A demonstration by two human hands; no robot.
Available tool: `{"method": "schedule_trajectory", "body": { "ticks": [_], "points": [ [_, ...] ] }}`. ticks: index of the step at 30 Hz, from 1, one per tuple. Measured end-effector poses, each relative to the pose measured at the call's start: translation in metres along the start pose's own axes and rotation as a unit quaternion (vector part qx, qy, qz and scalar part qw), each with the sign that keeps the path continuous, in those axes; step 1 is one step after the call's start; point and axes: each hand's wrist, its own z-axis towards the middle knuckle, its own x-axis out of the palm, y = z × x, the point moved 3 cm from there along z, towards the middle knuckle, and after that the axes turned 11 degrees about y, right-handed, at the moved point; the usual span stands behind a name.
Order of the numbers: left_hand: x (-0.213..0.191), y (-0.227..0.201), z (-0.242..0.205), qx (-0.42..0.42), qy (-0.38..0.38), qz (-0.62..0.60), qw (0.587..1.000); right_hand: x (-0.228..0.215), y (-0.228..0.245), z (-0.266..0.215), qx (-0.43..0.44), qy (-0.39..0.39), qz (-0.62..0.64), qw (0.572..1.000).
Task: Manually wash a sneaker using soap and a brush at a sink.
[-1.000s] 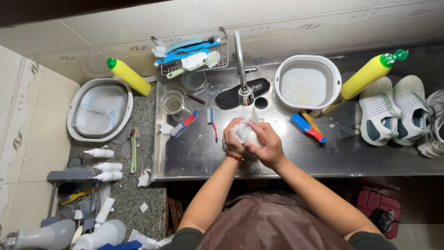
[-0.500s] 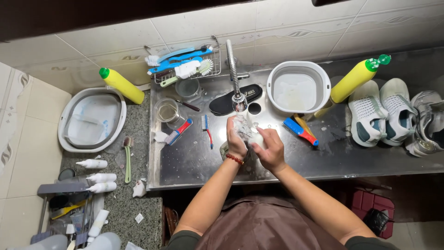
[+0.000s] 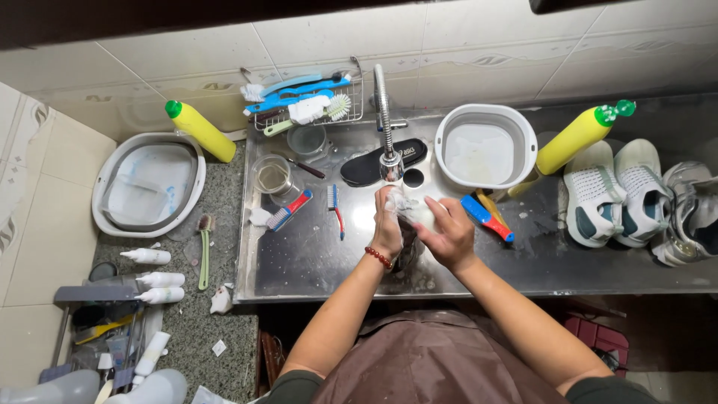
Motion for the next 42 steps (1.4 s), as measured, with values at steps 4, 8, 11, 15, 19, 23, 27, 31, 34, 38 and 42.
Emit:
{"method": "schedule_trajectory", "body": {
  "ticks": [4, 8, 11, 15, 19, 23, 27, 31, 34, 38, 42],
  "points": [
    [0.004, -0.005, 0.000, 0.063, -0.012, 0.061, 0.996, 0.006, -0.016, -0.008, 0.062, 0.023, 0.029, 0.997],
    [-0.001, 0.003, -0.013, 0.070, -0.003, 0.029, 0.997, 0.008, 0.000, 0.000, 0.045, 0.022, 0.077, 0.996],
    [-0.017, 0.028, -0.006, 0.107, -0.004, -0.040, 0.993, 0.026, -0.020, -0.028, 0.099, 0.030, 0.131, 0.986],
    [-0.028, 0.012, -0.010, 0.028, 0.008, -0.075, 0.997, 0.032, -0.009, -0.008, 0.137, 0.078, 0.163, 0.974],
    [-0.032, -0.009, -0.029, 0.037, -0.018, -0.063, 0.997, 0.043, 0.003, -0.020, 0.080, 0.110, 0.200, 0.970],
    [-0.023, -0.022, -0.035, 0.046, -0.022, 0.014, 0.999, 0.051, -0.030, -0.037, 0.240, 0.061, 0.213, 0.945],
    [-0.023, 0.004, -0.041, 0.052, -0.047, 0.039, 0.997, 0.018, 0.011, 0.010, 0.060, 0.054, 0.168, 0.982],
    [-0.022, -0.024, -0.050, 0.031, -0.005, -0.032, 0.999, 0.018, -0.010, -0.004, 0.021, 0.062, 0.172, 0.983],
    [-0.028, -0.003, -0.054, 0.033, -0.053, 0.051, 0.997, 0.011, -0.001, 0.015, 0.086, 0.072, 0.167, 0.979],
    [-0.024, -0.015, -0.059, 0.080, -0.018, 0.049, 0.995, 0.009, -0.002, 0.021, -0.007, 0.116, 0.153, 0.981],
    [-0.019, -0.032, -0.062, 0.150, -0.024, 0.114, 0.982, 0.026, -0.048, -0.010, 0.189, 0.140, 0.211, 0.949]
  ]
}}
